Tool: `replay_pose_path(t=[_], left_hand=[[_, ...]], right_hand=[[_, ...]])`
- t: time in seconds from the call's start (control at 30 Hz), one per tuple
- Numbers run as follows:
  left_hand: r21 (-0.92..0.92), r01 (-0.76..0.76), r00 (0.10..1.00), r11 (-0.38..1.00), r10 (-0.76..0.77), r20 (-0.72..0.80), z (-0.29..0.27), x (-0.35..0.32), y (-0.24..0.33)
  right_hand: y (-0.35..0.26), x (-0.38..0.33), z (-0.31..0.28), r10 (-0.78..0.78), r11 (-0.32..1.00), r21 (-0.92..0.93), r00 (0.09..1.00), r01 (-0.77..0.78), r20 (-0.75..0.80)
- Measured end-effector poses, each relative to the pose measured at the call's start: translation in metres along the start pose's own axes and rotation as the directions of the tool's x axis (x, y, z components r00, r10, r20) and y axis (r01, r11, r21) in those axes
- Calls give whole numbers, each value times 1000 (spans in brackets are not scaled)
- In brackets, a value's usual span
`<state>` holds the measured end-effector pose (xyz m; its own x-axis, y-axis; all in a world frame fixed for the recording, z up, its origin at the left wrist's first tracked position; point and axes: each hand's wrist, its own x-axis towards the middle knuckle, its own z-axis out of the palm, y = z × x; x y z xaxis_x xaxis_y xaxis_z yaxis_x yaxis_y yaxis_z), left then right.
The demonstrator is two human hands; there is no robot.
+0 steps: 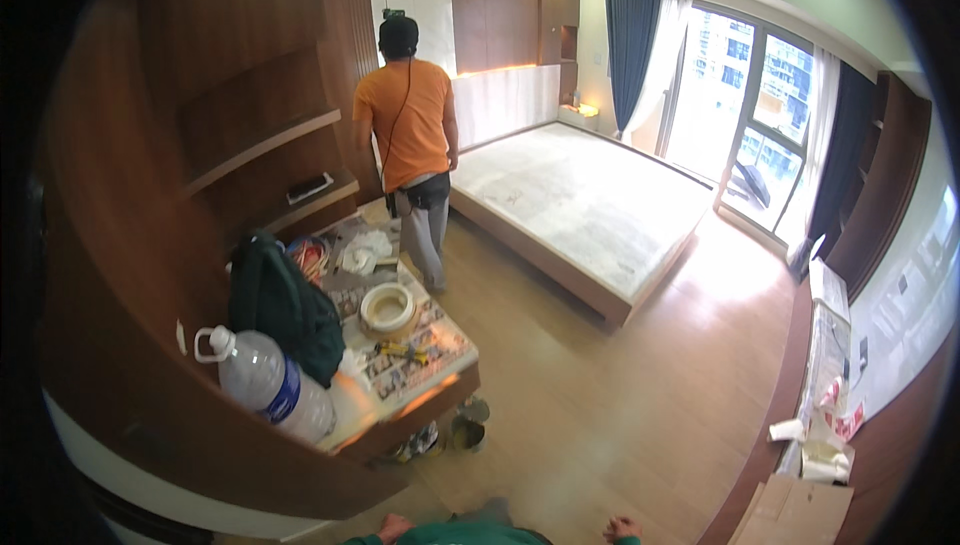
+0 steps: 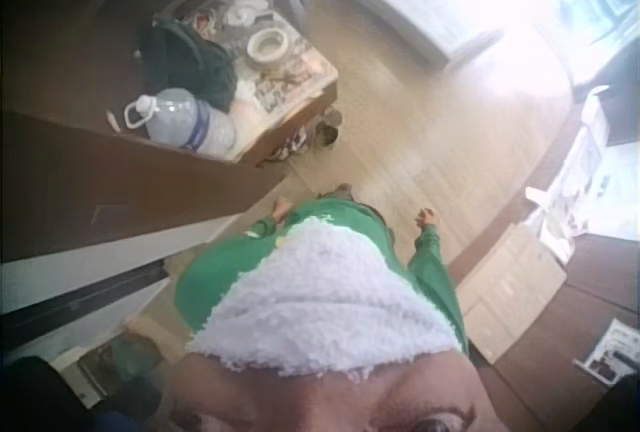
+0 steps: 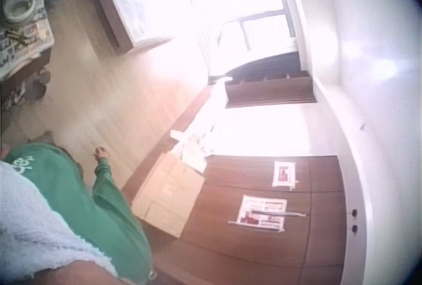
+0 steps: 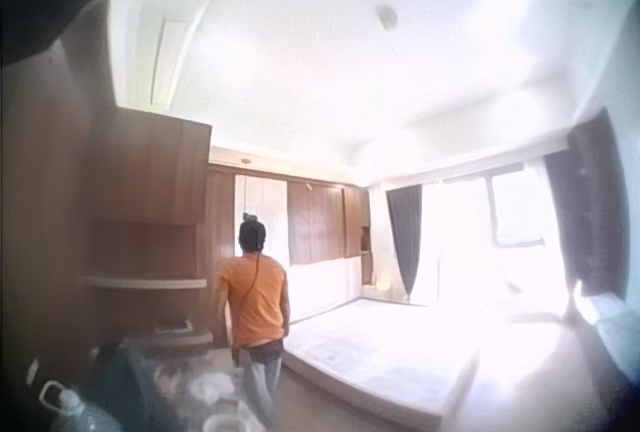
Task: The person retrieves a plastic bag of hardware from a shelf, then uses a staple gun to attach a metal strip to a wooden block. The person then places the bag back on the shelf.
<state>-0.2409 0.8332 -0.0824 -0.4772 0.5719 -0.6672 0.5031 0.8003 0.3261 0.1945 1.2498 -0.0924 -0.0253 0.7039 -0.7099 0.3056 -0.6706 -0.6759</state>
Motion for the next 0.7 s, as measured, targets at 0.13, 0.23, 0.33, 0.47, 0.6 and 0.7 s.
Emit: replay_pose_path(t=[0.13,0.23,0.33,0.47,0.6,0.7], left_hand=[[-545,-46,997,837,3,-80,-114,69,127],[-657,-337,936,674,163,-313,-217,105,231],[-672,-429,892,603,168,-419,-305,138,325],[-683,-600,788,417,161,-594,-381,184,427],[-759,-537,824,368,35,-566,-422,236,501],[-780,-555,798,291,-80,-597,-441,262,530]], right_hand=[[-9,17,-52,125,990,-53,991,-128,-50],[-40,42,-43,269,938,-193,955,-289,-123],[-98,92,-15,297,900,-304,950,-314,-102],[-194,195,18,258,850,-466,965,-244,-35],[-329,334,39,106,754,-656,992,-37,65],[-465,443,80,-80,623,-770,990,139,113]])
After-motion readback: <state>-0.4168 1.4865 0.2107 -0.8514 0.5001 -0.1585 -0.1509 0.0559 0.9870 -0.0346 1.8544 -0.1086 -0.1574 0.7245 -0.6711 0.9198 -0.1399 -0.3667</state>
